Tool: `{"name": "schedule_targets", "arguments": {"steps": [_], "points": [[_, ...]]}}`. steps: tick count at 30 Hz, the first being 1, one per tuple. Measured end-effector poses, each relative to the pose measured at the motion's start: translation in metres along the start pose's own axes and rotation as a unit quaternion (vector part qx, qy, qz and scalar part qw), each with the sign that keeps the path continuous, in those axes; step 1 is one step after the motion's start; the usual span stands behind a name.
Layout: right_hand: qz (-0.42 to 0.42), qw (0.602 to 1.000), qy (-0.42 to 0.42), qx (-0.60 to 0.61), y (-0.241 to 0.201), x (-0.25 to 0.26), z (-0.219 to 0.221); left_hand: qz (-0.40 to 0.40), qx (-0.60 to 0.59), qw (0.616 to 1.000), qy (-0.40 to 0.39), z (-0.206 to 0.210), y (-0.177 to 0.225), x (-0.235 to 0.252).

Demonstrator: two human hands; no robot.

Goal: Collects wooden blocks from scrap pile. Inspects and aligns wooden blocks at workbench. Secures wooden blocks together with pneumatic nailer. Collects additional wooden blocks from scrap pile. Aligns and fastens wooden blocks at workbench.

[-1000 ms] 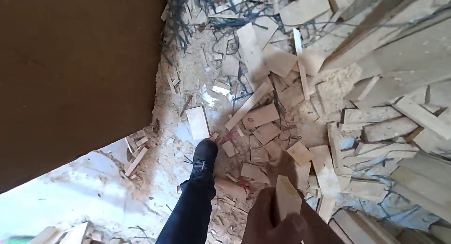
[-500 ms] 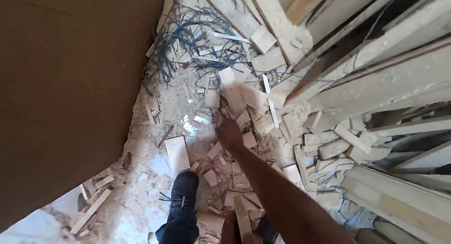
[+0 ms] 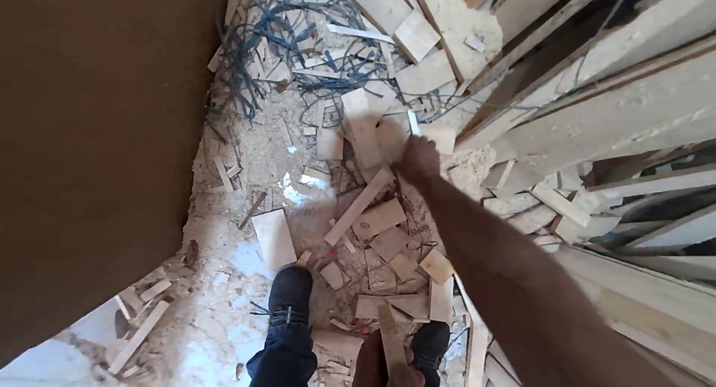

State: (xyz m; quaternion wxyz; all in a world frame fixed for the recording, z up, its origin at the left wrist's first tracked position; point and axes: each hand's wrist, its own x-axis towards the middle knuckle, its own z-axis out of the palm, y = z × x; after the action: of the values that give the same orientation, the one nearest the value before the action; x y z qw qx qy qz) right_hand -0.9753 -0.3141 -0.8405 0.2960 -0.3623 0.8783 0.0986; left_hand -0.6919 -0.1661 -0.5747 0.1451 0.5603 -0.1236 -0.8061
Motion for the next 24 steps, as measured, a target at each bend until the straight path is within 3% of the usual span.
{"name": "schedule_targets", "arguments": {"steps": [3, 6, 9, 11, 13, 16, 20, 24], "points": [[0.069, 0.991, -0.042, 0.111, 0.008, -0.036, 0.018, 0.009, 0.029, 0.999, -0.022, 0.006, -0.001, 0.003], [0.077, 0.955, -0.043, 0.283, 0.029, -0.081, 0.037, 0.021, 0.06, 0.998, -0.008, 0.004, -0.004, 0.005], [0.11, 0.842, -0.048, 0.526, 0.062, -0.132, 0.045, -0.005, 0.058, 0.998, 0.015, 0.0, -0.008, 0.008], [0.12, 0.768, -0.066, 0.625, 0.079, -0.166, 0.038, -0.019, 0.05, 0.998, 0.024, 0.0, -0.012, 0.009], [0.127, 0.74, -0.08, 0.656, 0.095, -0.19, 0.034, -0.029, 0.045, 0.998, 0.024, 0.002, -0.016, 0.007], [0.149, 0.77, -0.094, 0.613, 0.114, -0.216, 0.039, -0.04, 0.054, 0.998, 0.018, 0.007, -0.025, 0.003], [0.155, 0.888, -0.183, 0.392, 0.141, -0.236, 0.076, -0.056, 0.069, 0.996, 0.005, 0.014, -0.041, 0.001], [0.129, 0.91, -0.305, 0.247, 0.158, -0.237, 0.105, -0.076, 0.084, 0.994, 0.006, 0.017, -0.052, 0.001]]}}
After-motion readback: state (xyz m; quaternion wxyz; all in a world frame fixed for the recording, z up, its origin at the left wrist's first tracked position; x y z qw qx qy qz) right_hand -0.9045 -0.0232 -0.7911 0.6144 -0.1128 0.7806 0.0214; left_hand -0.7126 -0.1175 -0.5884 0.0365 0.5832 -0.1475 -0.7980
